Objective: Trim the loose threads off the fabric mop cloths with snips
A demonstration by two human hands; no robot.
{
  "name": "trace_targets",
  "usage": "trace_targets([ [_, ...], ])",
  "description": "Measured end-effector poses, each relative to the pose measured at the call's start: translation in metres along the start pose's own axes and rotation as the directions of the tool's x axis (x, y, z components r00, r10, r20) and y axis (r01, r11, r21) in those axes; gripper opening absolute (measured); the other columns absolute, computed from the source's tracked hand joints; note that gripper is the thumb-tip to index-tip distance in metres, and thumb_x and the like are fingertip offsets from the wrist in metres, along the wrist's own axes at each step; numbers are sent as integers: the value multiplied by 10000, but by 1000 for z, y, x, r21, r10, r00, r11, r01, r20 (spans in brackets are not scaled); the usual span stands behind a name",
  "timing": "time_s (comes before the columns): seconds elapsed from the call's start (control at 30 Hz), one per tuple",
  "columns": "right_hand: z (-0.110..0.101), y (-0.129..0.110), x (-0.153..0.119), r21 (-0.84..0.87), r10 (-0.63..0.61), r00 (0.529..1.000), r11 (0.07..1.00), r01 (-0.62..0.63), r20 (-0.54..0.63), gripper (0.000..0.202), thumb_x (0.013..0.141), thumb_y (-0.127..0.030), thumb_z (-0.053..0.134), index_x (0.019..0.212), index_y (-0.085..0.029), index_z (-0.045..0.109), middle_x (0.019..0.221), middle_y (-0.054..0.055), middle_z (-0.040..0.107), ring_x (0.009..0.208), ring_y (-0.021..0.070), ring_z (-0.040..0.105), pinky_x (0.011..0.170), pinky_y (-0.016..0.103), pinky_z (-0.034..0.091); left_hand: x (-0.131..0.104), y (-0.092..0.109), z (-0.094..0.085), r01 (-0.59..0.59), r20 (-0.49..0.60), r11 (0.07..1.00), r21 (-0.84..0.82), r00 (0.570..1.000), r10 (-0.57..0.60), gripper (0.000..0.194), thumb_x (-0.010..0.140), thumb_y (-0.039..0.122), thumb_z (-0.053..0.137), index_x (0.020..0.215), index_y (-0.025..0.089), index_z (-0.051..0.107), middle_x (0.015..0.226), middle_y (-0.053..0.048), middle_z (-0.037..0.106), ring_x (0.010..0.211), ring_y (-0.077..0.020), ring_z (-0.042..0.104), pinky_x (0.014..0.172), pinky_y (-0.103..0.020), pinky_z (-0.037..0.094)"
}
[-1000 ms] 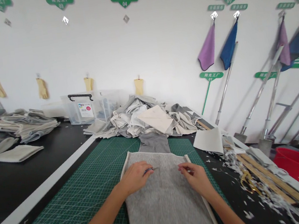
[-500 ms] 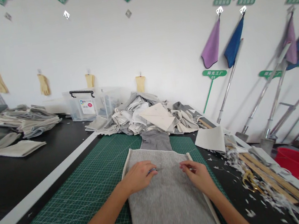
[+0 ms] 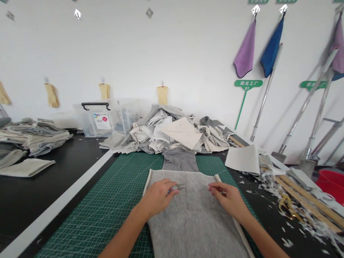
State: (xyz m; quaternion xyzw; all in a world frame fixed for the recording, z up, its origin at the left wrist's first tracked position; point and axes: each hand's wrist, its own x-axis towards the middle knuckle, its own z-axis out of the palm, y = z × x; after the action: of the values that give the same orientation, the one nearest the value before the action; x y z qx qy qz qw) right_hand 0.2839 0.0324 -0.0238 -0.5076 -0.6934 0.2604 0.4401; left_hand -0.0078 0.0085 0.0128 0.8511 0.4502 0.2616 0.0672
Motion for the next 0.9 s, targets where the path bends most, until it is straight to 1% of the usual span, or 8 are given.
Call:
trace_targets([
  [0.07,0,1,0,-1,0,1000,1000,0,-1,273,808,-374,563,933,-180,710,822,82,736,715,219,694,616,298,566,0,-2,0,7,3,1000,11,1000,-7,308,944,372,452,1096,190,648,961,-65,666,891,-201,611,821,-309,454],
  [0.17,0,2,0,-2,0,1000,1000,0,-5,275,808,-374,562,946,-184,706,843,83,739,731,220,695,636,305,568,0,-1,-1,2,43,1000,21,999,-3,312,958,356,419,1010,189,678,916,-62,671,869,-197,616,809,-306,452],
  [0.33,-1,2,0,13,2,1000,1000,-2,4,284,811,-386,560,951,-184,702,860,87,740,746,221,698,642,306,567,-1,1,-3,-3,-2,1000,1,1000,3,317,953,373,433,1110,192,642,943,-59,666,894,-196,609,826,-304,453],
  [0.47,-1,1,0,21,-1,1000,1000,1,0,292,805,-402,568,950,-188,704,853,88,742,724,222,697,617,305,567,-1,-2,-1,-12,42,1000,19,999,12,306,952,356,429,1023,198,681,922,-62,674,879,-204,614,815,-311,453],
  [0.5,-1,1,0,24,-1,1000,1000,1,-1,294,805,-404,569,952,-189,704,857,88,742,730,224,698,616,305,568,-1,-2,-1,-13,45,1000,20,999,12,306,953,353,426,1022,199,681,923,-61,673,881,-203,615,817,-312,453],
  [0.63,-1,0,-1,35,6,1000,999,-6,1,287,809,-398,569,955,-190,701,865,88,743,741,226,701,628,306,569,-2,-2,-1,-2,-5,1000,5,1000,2,319,945,375,448,1135,197,634,962,-58,660,899,-200,609,823,-307,452],
  [0.8,-1,2,0,36,20,1000,999,-20,8,276,818,-376,562,971,-186,692,866,79,741,750,218,702,645,302,565,-2,0,-1,-15,41,1000,13,999,14,289,950,349,440,1044,206,674,939,-58,671,893,-209,614,815,-311,444],
  [0.9,-2,4,1,35,19,1000,999,-19,14,278,822,-367,558,985,-180,684,878,83,736,756,218,699,652,304,563,-2,0,-1,-8,26,1000,19,1000,8,301,951,354,437,1084,200,658,960,-62,668,895,-209,616,822,-312,445],
])
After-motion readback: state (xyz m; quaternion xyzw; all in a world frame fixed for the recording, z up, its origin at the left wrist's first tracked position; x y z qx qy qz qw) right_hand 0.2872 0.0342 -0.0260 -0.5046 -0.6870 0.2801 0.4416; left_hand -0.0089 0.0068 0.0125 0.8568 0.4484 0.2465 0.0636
